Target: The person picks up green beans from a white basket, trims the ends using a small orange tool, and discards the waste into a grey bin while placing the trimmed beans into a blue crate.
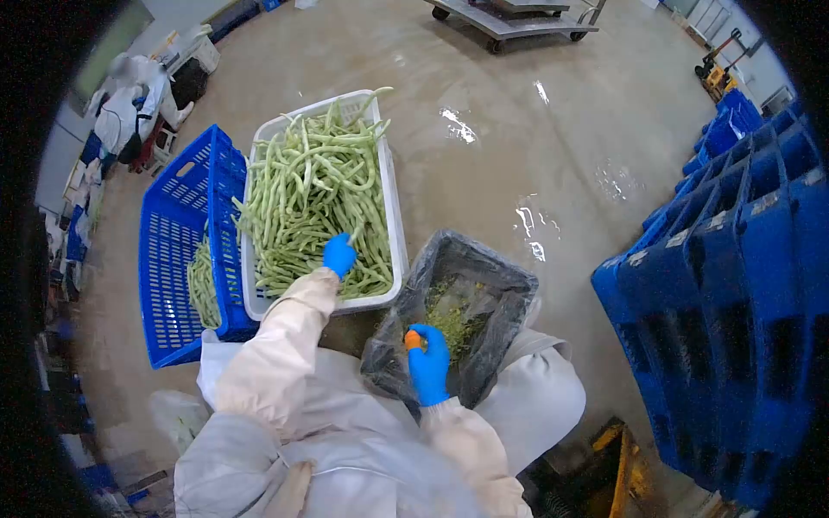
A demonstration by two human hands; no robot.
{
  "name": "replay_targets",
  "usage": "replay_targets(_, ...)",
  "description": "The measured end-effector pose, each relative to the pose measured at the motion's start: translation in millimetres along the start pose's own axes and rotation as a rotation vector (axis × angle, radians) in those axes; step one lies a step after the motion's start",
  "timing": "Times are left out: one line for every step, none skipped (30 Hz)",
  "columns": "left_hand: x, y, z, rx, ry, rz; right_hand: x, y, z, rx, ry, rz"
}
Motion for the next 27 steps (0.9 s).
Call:
replay_targets(2.4,-8.1,-22.8,-0.104,-0.032,0.053,-0.1,-0.6,0.1,0.004,0.017,0.029)
replay_targets(4.2,-20.4,-49.2,-0.106,-0.018,0.053,0.6,-1.6,-0.2,0.010,0.034,0.058)
replay_targets(4.6,-36.5,-79.1,-0.088,0.037,0.095,3.0,-2.2,-0.8,0.014,0.047,0.063)
replay_targets(3.4,-53.1,-103.0,-0.068,0.094,0.136,6.1,-1.8,-1.5,0.026,0.049,0.040)
replay_targets(3.7,-71.6,-117.2,-0.068,0.107,0.133,9.3,-1.2,-1.7,0.039,0.050,0.017)
replay_targets(3.9,-93.5,-127.9,-0.141,0.003,0.256,9.3,0.0,0.5,0.010,0.048,-0.119)
replay_targets(1.6,-115.8,-139.4,-0.209,-0.101,0.380,11.8,0.1,3.6,0.011,0.059,-0.111)
replay_targets(-3.2,-136.7,-148.1,-0.203,-0.091,0.379,14.4,0.3,6.2,0.034,0.142,-0.126)
replay_targets(-14.6,-158.2,-155.1,-0.160,-0.133,0.487,16.6,-0.6,7.5,0.056,0.221,-0.143)
replay_targets(-24.0,-176.7,-159.6,-0.118,-0.176,0.592,25.0,-3.5,7.1,0.058,0.225,-0.139)
replay_targets(-29.4,-191.1,-163.1,-0.119,-0.171,0.591,34.8,-7.3,6.5,0.116,0.299,-0.113)
replay_targets(-34.5,-203.5,-165.6,-0.096,-0.164,0.628,43.8,-11.4,5.8,0.174,0.373,-0.087)
replay_targets(-37.7,-212.6,-166.6,-0.076,-0.158,0.667,48.5,-13.8,1.8,0.177,0.376,-0.091)
replay_targets(-38.4,-218.7,-166.9,-0.074,-0.131,0.682,52.1,-15.0,-4.3,0.269,0.287,-0.115)
replay_targets(-38.7,-223.8,-168.8,-0.081,-0.127,0.683,54.5,-16.8,-8.7,0.359,0.196,-0.141)
replay_targets(-39.4,-227.7,-171.1,-0.093,-0.110,0.685,54.2,-18.8,-10.6,0.361,0.199,-0.149)
replay_targets(-40.4,-230.7,-173.5,-0.105,-0.092,0.687,52.0,-20.0,-11.1,0.388,0.236,-0.150)
replay_targets(-40.9,-232.7,-175.1,-0.115,-0.088,0.692,49.7,-20.3,-11.2,0.415,0.272,-0.151)
replay_targets(-40.8,-234.2,-176.0,-0.139,-0.046,0.707,46.6,-19.8,-10.9,0.417,0.276,-0.161)
replay_targets(-41.2,-235.9,-177.3,-0.162,-0.004,0.721,42.8,-19.0,-10.1,0.446,0.321,-0.126)
replay_targets(-42.7,-237.9,-178.8,-0.169,0.000,0.723,43.1,-19.1,-10.3,0.474,0.365,-0.089)
replay_targets(-44.3,-239.8,-179.3,-0.170,0.024,0.712,43.3,-19.1,-11.6,0.476,0.368,-0.095)
replay_targets(-45.6,-241.6,-179.5,-0.170,0.048,0.700,43.4,-19.1,-12.7,0.476,0.348,-0.102)
replay_targets(-45.2,-242.7,-178.3,-0.173,0.050,0.701,45.3,-19.4,-13.5,0.476,0.328,-0.107)
replay_targets(-42.8,-242.9,-174.5,-0.180,0.049,0.703,47.2,-19.8,-14.4,0.477,0.331,-0.110)
replay_targets(-39.8,-242.7,-169.0,-0.185,0.047,0.705,48.9,-20.0,-15.8,0.457,0.386,-0.085)
replay_targets(-35.4,-242.1,-158.8,-0.186,0.049,0.705,51.3,-20.4,-16.9,0.437,0.440,-0.060)
Point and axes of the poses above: each hand's wrist, its own y-axis towards the middle knuckle, its own z-axis out of the palm, x = y × z, the point moved 1 cm from there along y, towards the middle knuckle, and after that the axes turned 2 degrees about -z, right-handed, at the moved point
